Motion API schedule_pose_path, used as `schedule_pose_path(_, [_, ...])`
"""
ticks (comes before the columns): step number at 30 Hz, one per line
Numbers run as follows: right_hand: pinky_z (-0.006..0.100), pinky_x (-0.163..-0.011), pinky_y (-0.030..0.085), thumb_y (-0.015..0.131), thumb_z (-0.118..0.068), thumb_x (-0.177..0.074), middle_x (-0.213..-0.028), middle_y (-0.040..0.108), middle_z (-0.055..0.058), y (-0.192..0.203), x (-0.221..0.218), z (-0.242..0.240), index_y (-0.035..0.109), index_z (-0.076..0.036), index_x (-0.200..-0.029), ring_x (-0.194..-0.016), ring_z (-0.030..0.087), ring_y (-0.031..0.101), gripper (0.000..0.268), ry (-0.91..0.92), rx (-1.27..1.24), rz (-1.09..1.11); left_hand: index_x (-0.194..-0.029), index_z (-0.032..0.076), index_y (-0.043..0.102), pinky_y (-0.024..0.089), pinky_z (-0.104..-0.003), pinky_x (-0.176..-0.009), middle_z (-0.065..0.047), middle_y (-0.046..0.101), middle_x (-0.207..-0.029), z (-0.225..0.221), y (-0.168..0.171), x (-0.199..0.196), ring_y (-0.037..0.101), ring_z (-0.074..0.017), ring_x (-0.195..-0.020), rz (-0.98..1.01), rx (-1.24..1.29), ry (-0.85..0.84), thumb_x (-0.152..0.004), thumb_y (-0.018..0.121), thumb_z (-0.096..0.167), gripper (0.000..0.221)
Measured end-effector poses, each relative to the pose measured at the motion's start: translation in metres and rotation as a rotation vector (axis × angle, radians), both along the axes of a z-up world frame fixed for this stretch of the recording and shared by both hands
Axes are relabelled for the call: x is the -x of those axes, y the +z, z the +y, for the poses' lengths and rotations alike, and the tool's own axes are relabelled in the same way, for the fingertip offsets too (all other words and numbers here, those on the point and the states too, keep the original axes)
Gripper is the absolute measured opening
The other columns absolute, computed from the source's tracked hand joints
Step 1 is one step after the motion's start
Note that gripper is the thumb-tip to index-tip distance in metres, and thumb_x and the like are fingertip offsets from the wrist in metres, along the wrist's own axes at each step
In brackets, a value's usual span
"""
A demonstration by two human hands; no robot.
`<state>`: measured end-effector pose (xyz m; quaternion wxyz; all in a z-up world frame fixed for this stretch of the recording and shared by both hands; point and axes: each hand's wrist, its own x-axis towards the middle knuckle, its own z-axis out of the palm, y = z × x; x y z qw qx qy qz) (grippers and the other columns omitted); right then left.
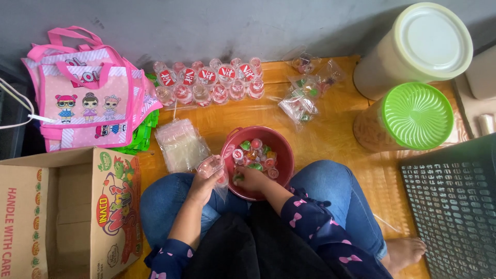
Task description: The person picks up individual jelly cups from a bowl and places them into small plastic bags, then seals each bag by hand.
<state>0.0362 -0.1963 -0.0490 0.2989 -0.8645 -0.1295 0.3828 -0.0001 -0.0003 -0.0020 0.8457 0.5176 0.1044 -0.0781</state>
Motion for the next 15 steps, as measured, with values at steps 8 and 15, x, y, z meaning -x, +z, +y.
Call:
schedule_pose_path(8, [0.046, -0.084, 0.058, 0.076, -0.034, -0.090, -0.109, 0.074, 0.012, 0.092, -0.015, -0.008, 0.067, -0.023, -0.127, -0.098, 0.034, 0.071, 0.039, -0.489, -0.508, -0.387, -0.136, 0.002, 0.059, 0.052, -0.030, -0.096, -0.006, 0.068, -0.112, -0.005, 0.001, 0.005, 0.065, -0.0159, -0.106, -0.037, -0.088, -0.046, -0.073, 0.092, 0.005, 0.070])
schedule_pose_path(15, [0.052, -0.103, 0.049, 0.060, -0.019, -0.101, -0.117, 0.074, 0.015, 0.137, -0.024, -0.007, 0.073, -0.011, -0.126, -0.118, 0.040, 0.065, 0.029, -0.279, -0.814, -0.502, -0.127, 0.003, 0.065, 0.053, -0.030, -0.093, -0.007, 0.071, -0.106, 0.000, 0.005, 0.006, 0.066, -0.0145, -0.102, -0.096, -0.285, -0.097, -0.062, 0.100, 0.005, 0.074])
